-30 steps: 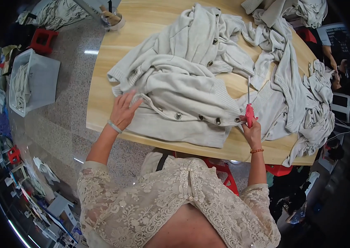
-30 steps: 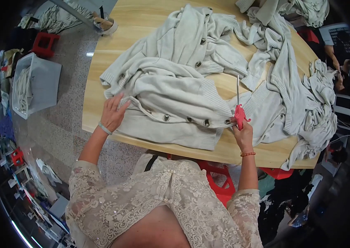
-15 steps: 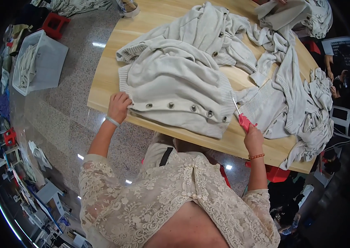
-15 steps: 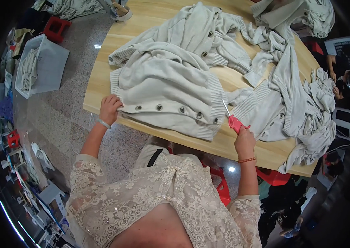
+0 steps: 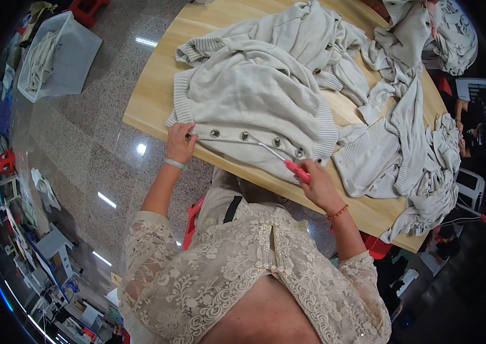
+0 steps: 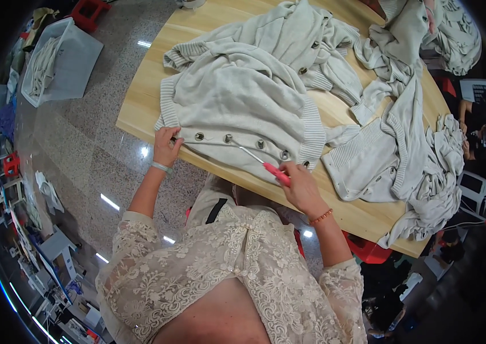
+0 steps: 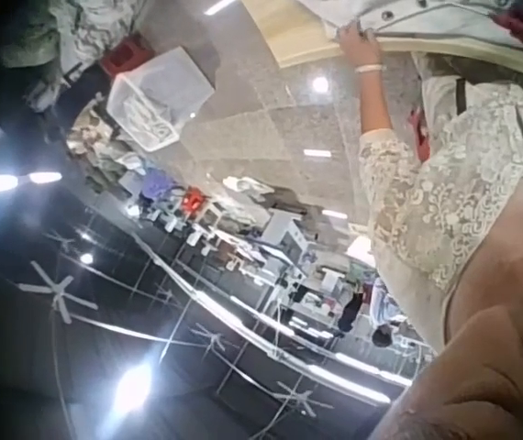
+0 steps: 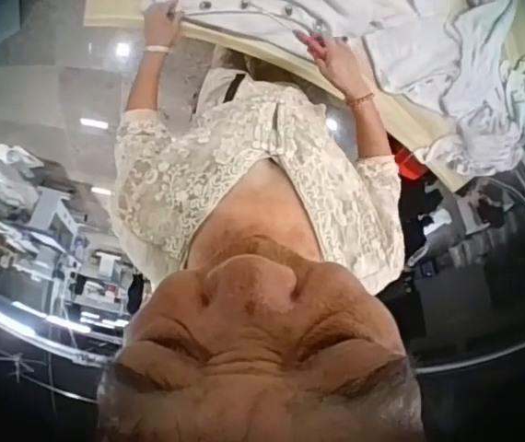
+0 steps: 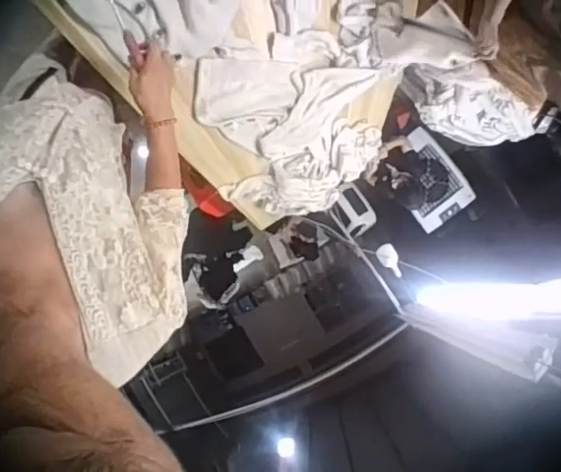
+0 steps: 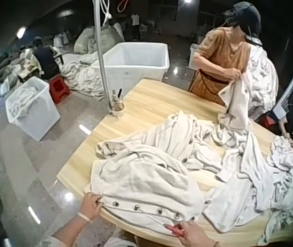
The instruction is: Trimming excess threads or fabric from knitted sweaters using scissors.
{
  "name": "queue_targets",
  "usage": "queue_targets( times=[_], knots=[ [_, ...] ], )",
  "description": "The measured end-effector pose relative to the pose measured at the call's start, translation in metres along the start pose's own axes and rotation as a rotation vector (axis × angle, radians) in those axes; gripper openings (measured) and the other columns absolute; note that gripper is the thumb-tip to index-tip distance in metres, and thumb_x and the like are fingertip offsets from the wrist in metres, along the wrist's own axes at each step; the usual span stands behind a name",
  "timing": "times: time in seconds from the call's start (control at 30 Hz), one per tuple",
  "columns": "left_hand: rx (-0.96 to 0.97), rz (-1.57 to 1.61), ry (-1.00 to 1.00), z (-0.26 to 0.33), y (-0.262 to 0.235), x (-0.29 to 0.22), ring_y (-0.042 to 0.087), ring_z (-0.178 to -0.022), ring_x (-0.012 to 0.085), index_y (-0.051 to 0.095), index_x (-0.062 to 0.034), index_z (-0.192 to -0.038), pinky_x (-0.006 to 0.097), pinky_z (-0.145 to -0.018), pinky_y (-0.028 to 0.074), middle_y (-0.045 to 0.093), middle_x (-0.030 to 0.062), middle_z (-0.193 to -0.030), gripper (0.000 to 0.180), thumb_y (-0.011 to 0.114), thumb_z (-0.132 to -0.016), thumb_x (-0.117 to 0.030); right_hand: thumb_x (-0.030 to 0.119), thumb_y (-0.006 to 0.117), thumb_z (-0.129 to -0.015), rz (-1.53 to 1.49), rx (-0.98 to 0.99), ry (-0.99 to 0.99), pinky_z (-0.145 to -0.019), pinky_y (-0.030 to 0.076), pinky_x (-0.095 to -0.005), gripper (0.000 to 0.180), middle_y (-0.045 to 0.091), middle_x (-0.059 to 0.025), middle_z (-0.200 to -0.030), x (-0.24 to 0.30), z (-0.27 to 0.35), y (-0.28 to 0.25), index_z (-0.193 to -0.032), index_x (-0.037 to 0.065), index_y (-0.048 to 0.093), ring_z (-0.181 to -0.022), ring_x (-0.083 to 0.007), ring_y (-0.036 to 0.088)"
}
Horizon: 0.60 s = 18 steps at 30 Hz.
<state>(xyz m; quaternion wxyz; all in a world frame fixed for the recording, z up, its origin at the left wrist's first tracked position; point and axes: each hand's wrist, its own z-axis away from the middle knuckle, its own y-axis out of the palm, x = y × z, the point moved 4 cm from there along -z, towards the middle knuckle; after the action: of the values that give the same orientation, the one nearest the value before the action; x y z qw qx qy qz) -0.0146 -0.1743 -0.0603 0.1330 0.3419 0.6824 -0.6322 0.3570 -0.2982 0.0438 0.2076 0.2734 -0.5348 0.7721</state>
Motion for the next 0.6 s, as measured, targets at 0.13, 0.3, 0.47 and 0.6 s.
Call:
queue_targets(
  times=[0.13,0.3,0.47,0.6],
  knots=[
    [0.122,0.144,-0.098,-0.006,0.003,0.009,0.055,-0.086,0.0279,0.063,-0.0054,-0.108,0.039,-0.084,0.044,0.057,0.0083,-0.085,0.034,0.069,-0.074,-0.003,0.016,0.063,-0.084,0.023,0.190,-0.013,-0.066,0.047,-0.0498,0.029,0.062,-0.0207,-0.075,0.037,-0.039,0.033,-0.106,0.005,0.047,-0.072,-0.0410,0.062],
    [0.126,0.364,-0.193,-0.003,0.001,0.017,0.057,-0.087,0.0280,0.065,-0.0052,-0.104,0.039,-0.082,0.045,0.061,0.0091,-0.088,0.030,0.066,-0.075,-0.001,0.019,0.063,-0.085,0.012,0.207,-0.184,-0.062,0.047,-0.0499,0.032,0.062,-0.0226,-0.071,0.069,-0.078,0.074,-0.104,0.001,0.046,-0.068,-0.0413,0.062],
    [0.094,0.011,0.023,-0.006,-0.010,0.003,0.057,-0.092,0.0301,0.065,-0.0058,-0.104,0.040,-0.085,0.046,0.063,0.0109,-0.095,0.031,0.068,-0.074,-0.004,0.019,0.063,-0.087,-0.112,0.260,-0.128,-0.063,0.047,-0.0484,0.035,0.063,-0.0212,-0.076,0.053,-0.066,0.063,-0.116,0.006,0.049,-0.071,-0.0411,0.062],
    [0.108,0.047,0.156,-0.020,0.007,-0.068,0.055,-0.098,0.0312,0.066,-0.0075,-0.103,0.041,-0.082,0.046,0.058,0.0114,-0.106,0.033,0.071,-0.071,-0.008,0.019,0.063,-0.088,-0.043,0.233,-0.036,-0.065,0.047,-0.0474,0.034,0.063,-0.0204,-0.079,0.031,-0.044,0.041,-0.117,0.010,0.049,-0.073,-0.0385,0.063]
  ],
)
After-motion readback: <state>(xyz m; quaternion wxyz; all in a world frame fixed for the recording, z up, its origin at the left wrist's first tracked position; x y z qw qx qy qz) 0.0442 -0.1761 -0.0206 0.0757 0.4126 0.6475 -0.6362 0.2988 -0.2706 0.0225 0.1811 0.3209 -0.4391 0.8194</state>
